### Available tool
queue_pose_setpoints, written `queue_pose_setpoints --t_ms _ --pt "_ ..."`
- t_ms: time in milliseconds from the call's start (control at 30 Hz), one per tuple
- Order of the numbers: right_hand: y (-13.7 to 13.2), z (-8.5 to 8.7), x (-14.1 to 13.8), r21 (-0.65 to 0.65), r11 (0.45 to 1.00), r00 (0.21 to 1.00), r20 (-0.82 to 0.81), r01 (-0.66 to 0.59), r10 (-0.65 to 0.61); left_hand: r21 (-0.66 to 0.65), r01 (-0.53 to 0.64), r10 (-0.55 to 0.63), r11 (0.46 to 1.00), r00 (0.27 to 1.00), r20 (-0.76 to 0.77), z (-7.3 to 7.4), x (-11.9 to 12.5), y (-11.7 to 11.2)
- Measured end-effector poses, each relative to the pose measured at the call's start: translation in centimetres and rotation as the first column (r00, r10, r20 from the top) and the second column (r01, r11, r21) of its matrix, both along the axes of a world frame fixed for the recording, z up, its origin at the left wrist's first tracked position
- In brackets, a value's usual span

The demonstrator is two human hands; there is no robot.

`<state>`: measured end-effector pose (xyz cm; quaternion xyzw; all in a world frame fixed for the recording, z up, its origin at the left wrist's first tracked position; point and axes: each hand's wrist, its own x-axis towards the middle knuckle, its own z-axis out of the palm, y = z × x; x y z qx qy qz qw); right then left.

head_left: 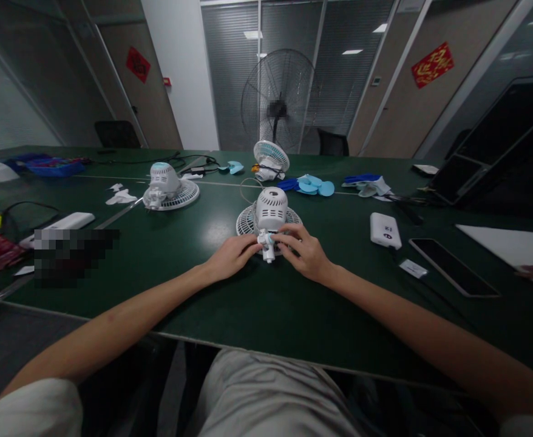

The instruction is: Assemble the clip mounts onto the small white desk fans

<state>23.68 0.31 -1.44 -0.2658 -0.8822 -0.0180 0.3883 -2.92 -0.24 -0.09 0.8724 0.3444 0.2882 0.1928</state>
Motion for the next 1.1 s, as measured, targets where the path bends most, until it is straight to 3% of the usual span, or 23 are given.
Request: queue_pose_setpoints --t_ms 300,633,1100 --pt "0.21 0.03 -0.30 -0.033 0.996 0.996 -0.039 0.082 -0.083 0.006 -0.002 0.002 1.000 1.000 -0.027 0.15 0.02 -0.15" --pt "0.08 -0.05 0.15 0.019 0.997 0.997 -0.017 -0.072 0.073 0.010 -0.004 0.004 1.000 1.000 -0.013 -0.19 -0.09 0.16" --pt "0.28 -0.07 -0.18 -0.059 0.997 0.996 -0.068 0.048 -0.052 0.025 -0.005 0.006 1.000 0.999 -0.041 0.09 -0.03 -0.09"
